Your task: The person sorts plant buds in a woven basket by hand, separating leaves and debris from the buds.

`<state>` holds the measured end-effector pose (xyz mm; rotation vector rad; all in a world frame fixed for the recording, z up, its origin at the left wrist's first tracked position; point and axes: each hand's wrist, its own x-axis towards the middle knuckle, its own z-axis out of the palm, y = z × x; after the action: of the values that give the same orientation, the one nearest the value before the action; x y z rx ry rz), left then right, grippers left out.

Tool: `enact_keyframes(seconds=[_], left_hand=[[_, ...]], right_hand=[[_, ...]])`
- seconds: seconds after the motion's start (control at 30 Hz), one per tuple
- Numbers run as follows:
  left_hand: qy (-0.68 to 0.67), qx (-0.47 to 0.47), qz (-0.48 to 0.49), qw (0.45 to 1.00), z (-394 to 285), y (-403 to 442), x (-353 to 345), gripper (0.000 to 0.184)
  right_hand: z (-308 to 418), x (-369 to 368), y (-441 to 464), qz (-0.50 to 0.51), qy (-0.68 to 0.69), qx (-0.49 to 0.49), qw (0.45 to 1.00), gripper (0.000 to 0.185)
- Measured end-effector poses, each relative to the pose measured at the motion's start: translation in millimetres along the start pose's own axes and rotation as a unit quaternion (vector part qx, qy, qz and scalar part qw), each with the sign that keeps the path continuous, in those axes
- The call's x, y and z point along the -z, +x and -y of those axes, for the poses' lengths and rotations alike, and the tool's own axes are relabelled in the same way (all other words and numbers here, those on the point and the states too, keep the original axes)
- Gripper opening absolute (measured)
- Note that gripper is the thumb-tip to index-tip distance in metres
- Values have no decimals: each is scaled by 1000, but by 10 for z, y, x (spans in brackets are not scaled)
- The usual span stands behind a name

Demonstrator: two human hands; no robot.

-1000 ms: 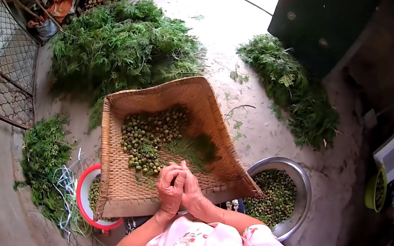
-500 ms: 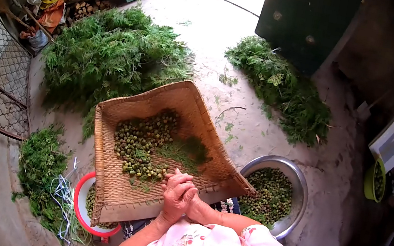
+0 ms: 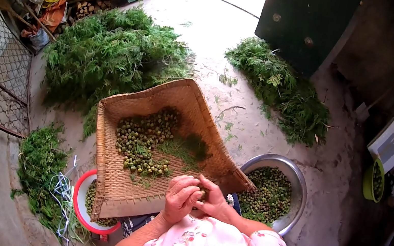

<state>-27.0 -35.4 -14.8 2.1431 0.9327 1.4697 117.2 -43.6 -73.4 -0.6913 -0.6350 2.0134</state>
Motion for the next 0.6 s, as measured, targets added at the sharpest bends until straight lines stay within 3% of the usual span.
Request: enact_keyframes(seconds=[0.03,0.07,0.13,0.2,0.4,0.47,0.5,0.6], left_hand=[[8,13,0,1000,54,-44,9,13],[10,27,-6,1000,123,-106,1,13],[30,51,-4,998,225,-237,2,11],[41,60,10,997,318,-409,-4,12],[116,32,91,989,464,-673,-18,16],[157,14,155,975,490,-712,-23,22],[168,23,196,966,496,-730,-19,35],[201,17,226,953,483,-730,-18,45]], right_hand=[[131,-84,-126,-124,213,-104,964,29],[110,68,-205,-94,298,-120,942,41],[108,323,-421,-85,271,-66,957,45],[99,697,-640,-1,250,-30,968,50],[141,1170,-1249,-142,220,85,961,46],[103,1370,-1336,-227,222,93,944,44],[62,1508,-1343,-292,237,106,920,44],[-33,1977,-1346,-476,288,137,819,42]])
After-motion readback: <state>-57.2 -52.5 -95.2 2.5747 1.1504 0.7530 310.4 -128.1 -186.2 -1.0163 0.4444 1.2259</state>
